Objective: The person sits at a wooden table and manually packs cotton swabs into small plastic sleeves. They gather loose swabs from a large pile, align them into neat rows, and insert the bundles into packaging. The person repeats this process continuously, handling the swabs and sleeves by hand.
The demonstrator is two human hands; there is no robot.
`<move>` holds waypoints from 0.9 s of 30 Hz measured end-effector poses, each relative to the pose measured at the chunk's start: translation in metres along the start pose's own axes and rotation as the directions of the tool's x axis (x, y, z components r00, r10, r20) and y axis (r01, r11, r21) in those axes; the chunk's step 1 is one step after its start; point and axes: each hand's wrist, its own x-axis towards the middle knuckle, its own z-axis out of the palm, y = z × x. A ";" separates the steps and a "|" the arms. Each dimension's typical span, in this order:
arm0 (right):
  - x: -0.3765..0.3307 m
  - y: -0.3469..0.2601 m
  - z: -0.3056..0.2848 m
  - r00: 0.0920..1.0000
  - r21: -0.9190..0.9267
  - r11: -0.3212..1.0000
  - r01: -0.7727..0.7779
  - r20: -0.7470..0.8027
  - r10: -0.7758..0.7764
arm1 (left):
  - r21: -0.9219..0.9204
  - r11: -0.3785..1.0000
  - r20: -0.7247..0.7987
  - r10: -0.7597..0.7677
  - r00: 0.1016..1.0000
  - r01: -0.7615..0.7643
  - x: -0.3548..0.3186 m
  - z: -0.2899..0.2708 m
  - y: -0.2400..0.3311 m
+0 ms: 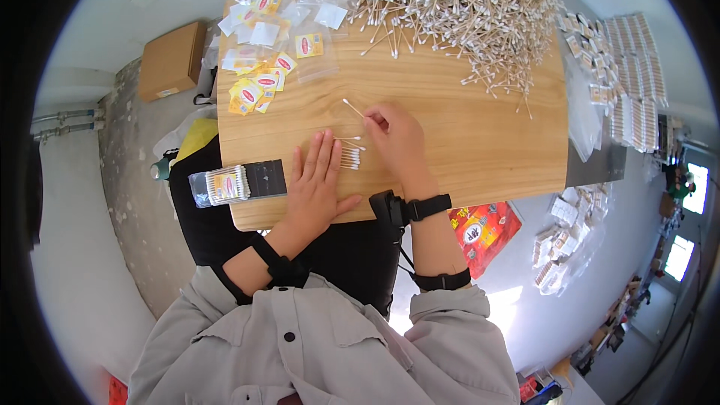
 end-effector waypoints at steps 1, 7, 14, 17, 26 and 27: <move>0.004 0.002 0.000 0.995 -0.048 0.996 0.071 0.069 -0.067 | 0.002 1.000 0.000 -0.001 1.000 0.001 0.000 0.000 0.000; 0.000 -0.006 0.008 0.944 -0.112 0.961 0.254 0.246 -0.221 | 0.013 1.000 0.037 -0.025 0.999 0.024 0.001 -0.003 0.000; -0.020 -0.012 0.006 0.959 -0.130 0.961 0.242 0.182 -0.217 | 0.025 1.000 0.013 -0.009 1.000 0.009 0.001 -0.002 0.000; -0.021 -0.015 0.007 0.950 -0.246 0.921 0.304 0.146 -0.275 | 0.001 1.000 0.013 -0.027 1.000 0.027 -0.001 -0.001 -0.001; -0.040 -0.015 0.017 0.950 -0.314 0.909 0.275 -0.056 -0.306 | 0.020 0.999 0.002 -0.027 1.000 0.027 -0.001 0.001 0.000; -0.042 -0.013 0.017 0.952 -0.317 0.911 0.262 -0.072 -0.299 | 0.021 0.999 -0.002 -0.026 1.000 0.026 -0.002 0.001 0.000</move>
